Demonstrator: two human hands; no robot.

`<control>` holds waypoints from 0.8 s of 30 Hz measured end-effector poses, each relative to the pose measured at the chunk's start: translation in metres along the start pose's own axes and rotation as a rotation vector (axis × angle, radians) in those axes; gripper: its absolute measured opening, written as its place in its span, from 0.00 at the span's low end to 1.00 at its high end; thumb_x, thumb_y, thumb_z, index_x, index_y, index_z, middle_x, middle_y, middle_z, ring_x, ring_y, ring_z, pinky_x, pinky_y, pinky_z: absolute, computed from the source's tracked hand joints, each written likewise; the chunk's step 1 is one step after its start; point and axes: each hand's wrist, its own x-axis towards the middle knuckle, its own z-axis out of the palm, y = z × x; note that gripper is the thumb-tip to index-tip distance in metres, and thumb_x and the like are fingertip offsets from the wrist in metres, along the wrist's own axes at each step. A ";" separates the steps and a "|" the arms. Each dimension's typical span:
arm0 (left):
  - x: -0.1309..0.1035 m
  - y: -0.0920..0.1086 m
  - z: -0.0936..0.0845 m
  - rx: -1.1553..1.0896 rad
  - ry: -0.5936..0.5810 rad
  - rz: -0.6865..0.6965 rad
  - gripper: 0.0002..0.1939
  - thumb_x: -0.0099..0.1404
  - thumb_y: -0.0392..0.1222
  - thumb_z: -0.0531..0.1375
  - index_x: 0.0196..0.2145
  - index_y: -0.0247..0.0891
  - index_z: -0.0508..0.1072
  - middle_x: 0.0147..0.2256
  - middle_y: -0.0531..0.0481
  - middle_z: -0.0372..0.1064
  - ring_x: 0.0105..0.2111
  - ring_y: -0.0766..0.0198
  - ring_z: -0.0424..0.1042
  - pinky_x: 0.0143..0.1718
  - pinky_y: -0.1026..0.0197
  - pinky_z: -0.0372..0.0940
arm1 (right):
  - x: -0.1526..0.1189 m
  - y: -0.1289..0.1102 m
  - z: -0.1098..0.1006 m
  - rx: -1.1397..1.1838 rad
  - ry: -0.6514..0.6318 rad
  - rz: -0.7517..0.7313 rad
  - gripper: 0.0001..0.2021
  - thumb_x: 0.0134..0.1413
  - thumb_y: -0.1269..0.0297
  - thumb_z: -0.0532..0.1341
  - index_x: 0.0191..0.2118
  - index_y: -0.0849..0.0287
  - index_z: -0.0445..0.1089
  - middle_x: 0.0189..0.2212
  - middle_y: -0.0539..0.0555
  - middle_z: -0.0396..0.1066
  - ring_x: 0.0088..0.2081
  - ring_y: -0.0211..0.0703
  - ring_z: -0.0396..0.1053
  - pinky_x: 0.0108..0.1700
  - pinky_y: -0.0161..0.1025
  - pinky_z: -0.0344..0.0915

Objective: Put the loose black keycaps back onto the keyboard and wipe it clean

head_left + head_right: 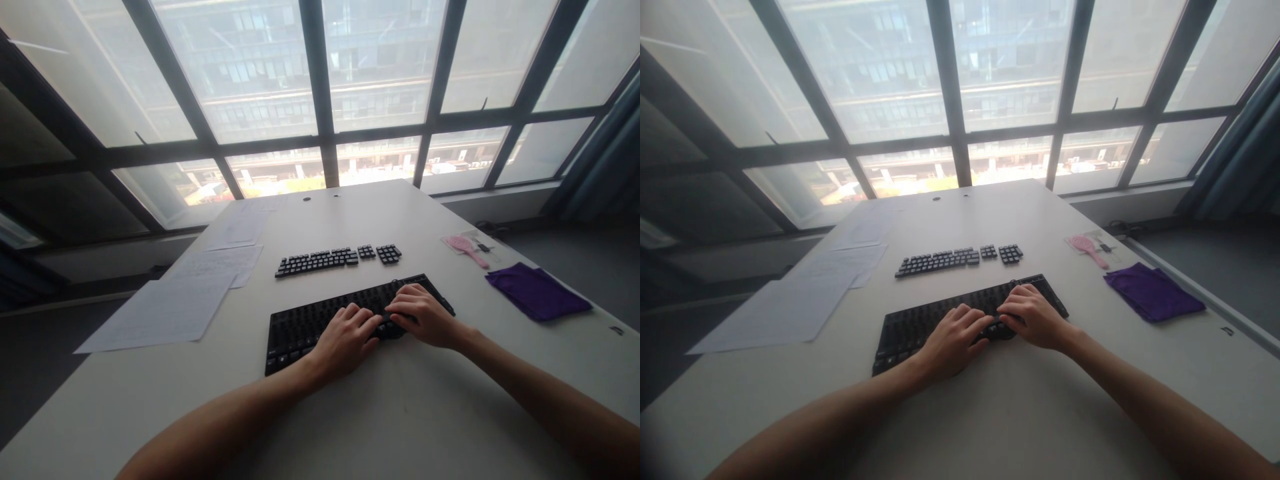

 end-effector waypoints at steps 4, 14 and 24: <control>-0.001 -0.004 0.001 0.008 -0.009 0.004 0.16 0.71 0.43 0.61 0.56 0.43 0.71 0.51 0.45 0.71 0.48 0.53 0.67 0.51 0.50 0.67 | -0.002 0.002 -0.004 -0.063 -0.118 -0.056 0.14 0.57 0.57 0.71 0.47 0.54 0.77 0.43 0.56 0.77 0.48 0.53 0.68 0.56 0.53 0.58; -0.023 -0.023 -0.006 -0.018 0.004 -0.016 0.14 0.71 0.42 0.61 0.54 0.45 0.75 0.49 0.45 0.72 0.48 0.53 0.67 0.50 0.49 0.65 | 0.005 -0.029 0.010 -0.080 -0.143 -0.018 0.15 0.60 0.56 0.68 0.51 0.54 0.77 0.44 0.57 0.75 0.49 0.52 0.66 0.57 0.54 0.57; 0.055 -0.049 -0.023 -0.194 0.190 -0.108 0.09 0.70 0.41 0.61 0.44 0.40 0.81 0.41 0.47 0.79 0.43 0.57 0.71 0.50 0.55 0.66 | 0.030 0.037 -0.009 -0.080 0.231 0.308 0.09 0.64 0.68 0.61 0.44 0.57 0.78 0.41 0.57 0.78 0.46 0.52 0.69 0.52 0.49 0.63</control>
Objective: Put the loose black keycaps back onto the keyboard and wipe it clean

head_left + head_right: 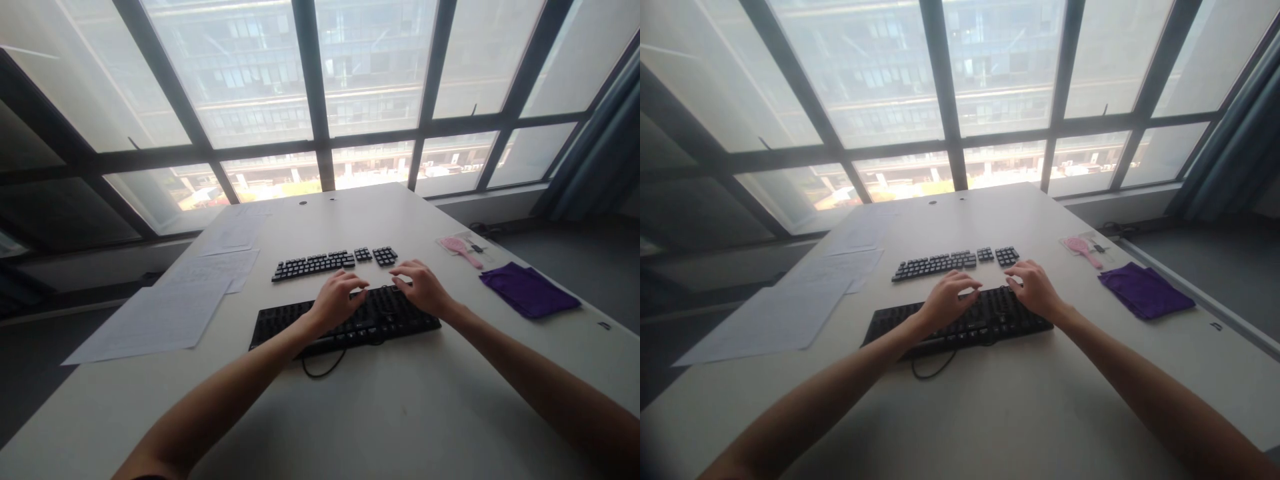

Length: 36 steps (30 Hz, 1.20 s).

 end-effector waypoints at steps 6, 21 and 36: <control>0.085 -0.024 0.045 0.163 -0.064 -0.154 0.10 0.68 0.42 0.64 0.45 0.42 0.83 0.43 0.46 0.78 0.45 0.55 0.73 0.55 0.55 0.64 | 0.040 0.055 0.012 -0.273 -0.159 0.102 0.09 0.62 0.68 0.63 0.43 0.56 0.81 0.44 0.58 0.77 0.49 0.55 0.68 0.51 0.48 0.62; 0.110 -0.033 0.093 0.245 -0.115 -0.202 0.11 0.69 0.38 0.60 0.40 0.43 0.85 0.42 0.44 0.77 0.49 0.52 0.68 0.51 0.54 0.65 | 0.062 0.086 0.040 -0.369 -0.213 -0.117 0.05 0.58 0.69 0.67 0.34 0.52 0.82 0.42 0.56 0.77 0.49 0.53 0.64 0.48 0.47 0.54; 0.071 0.013 0.056 0.038 -0.092 -0.321 0.07 0.63 0.42 0.66 0.37 0.45 0.85 0.34 0.49 0.81 0.40 0.56 0.77 0.46 0.57 0.68 | 0.036 0.059 0.005 -0.078 -0.075 -0.072 0.03 0.57 0.69 0.67 0.33 0.55 0.78 0.38 0.54 0.81 0.47 0.51 0.71 0.53 0.49 0.57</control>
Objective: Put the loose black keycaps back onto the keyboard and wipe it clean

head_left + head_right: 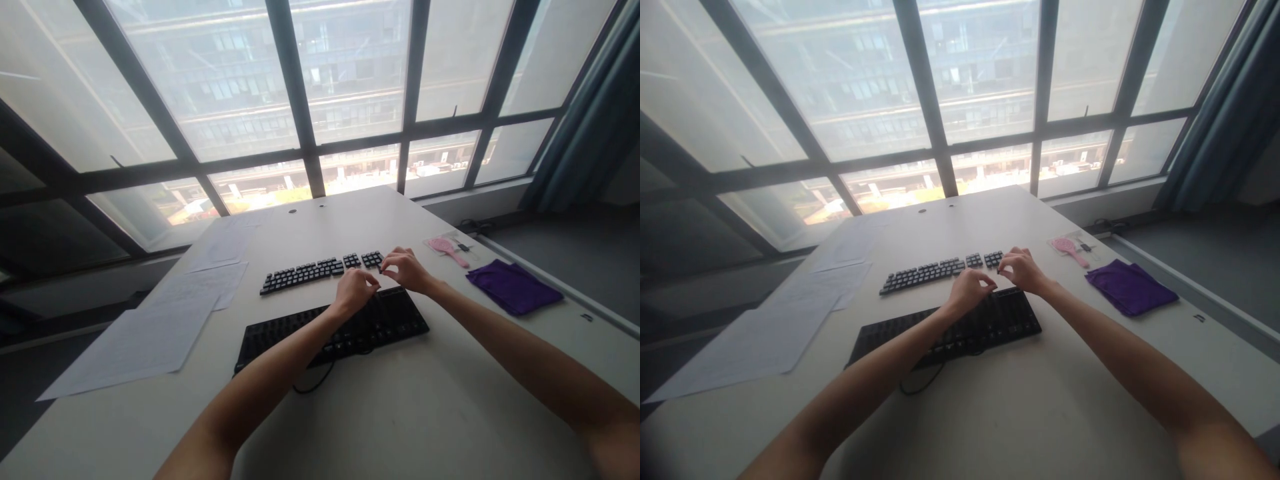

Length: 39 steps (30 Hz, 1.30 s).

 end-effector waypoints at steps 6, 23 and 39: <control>-0.048 0.024 0.007 -0.290 -0.085 0.030 0.06 0.59 0.43 0.68 0.34 0.45 0.86 0.33 0.50 0.82 0.35 0.58 0.78 0.47 0.58 0.69 | -0.074 -0.031 -0.022 0.297 0.012 0.035 0.03 0.59 0.67 0.67 0.34 0.53 0.78 0.37 0.53 0.80 0.44 0.49 0.73 0.52 0.50 0.64; -0.066 0.027 0.021 -0.292 -0.032 0.121 0.03 0.60 0.38 0.69 0.32 0.44 0.85 0.35 0.51 0.81 0.38 0.57 0.74 0.50 0.54 0.66 | -0.099 -0.041 -0.027 0.320 -0.129 -0.012 0.05 0.60 0.68 0.65 0.33 0.53 0.77 0.36 0.53 0.80 0.42 0.49 0.72 0.51 0.51 0.65; -0.064 0.025 0.022 -0.310 -0.048 0.065 0.04 0.61 0.40 0.68 0.32 0.43 0.85 0.35 0.50 0.81 0.38 0.57 0.76 0.48 0.55 0.67 | -0.096 -0.044 -0.034 0.371 -0.056 0.026 0.05 0.61 0.66 0.65 0.33 0.53 0.77 0.36 0.54 0.80 0.42 0.49 0.73 0.50 0.50 0.68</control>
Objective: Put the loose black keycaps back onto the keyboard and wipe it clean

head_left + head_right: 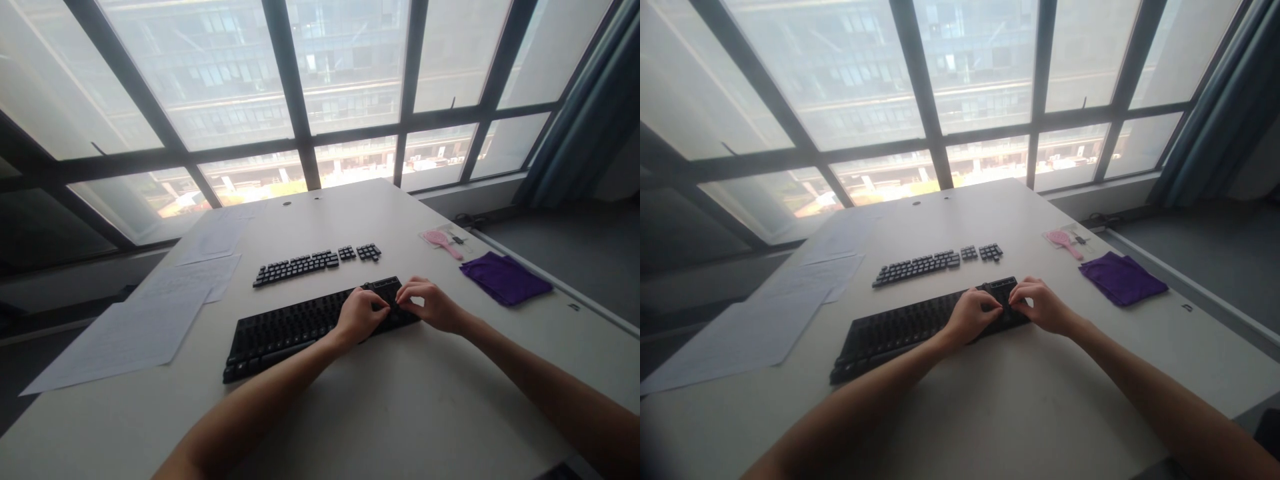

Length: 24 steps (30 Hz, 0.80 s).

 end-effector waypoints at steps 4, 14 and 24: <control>0.003 -0.002 -0.001 -0.074 -0.049 -0.090 0.06 0.61 0.43 0.67 0.33 0.42 0.85 0.32 0.49 0.81 0.36 0.58 0.77 0.47 0.57 0.68 | 0.000 0.002 0.000 0.065 -0.013 0.021 0.04 0.59 0.67 0.65 0.33 0.53 0.77 0.35 0.54 0.79 0.41 0.49 0.73 0.47 0.49 0.70; -0.002 -0.001 0.004 0.045 0.028 0.102 0.03 0.61 0.38 0.68 0.31 0.43 0.84 0.35 0.51 0.80 0.38 0.58 0.73 0.48 0.55 0.65 | -0.002 0.007 0.007 -0.110 -0.048 -0.046 0.05 0.62 0.67 0.63 0.35 0.53 0.76 0.38 0.54 0.80 0.43 0.50 0.72 0.50 0.51 0.65; -0.012 0.005 0.003 0.260 0.005 0.271 0.09 0.69 0.41 0.62 0.35 0.42 0.84 0.38 0.48 0.78 0.40 0.56 0.68 0.45 0.54 0.66 | -0.003 -0.006 -0.001 -0.203 -0.145 -0.056 0.08 0.57 0.74 0.61 0.36 0.54 0.76 0.40 0.54 0.77 0.44 0.50 0.70 0.49 0.49 0.65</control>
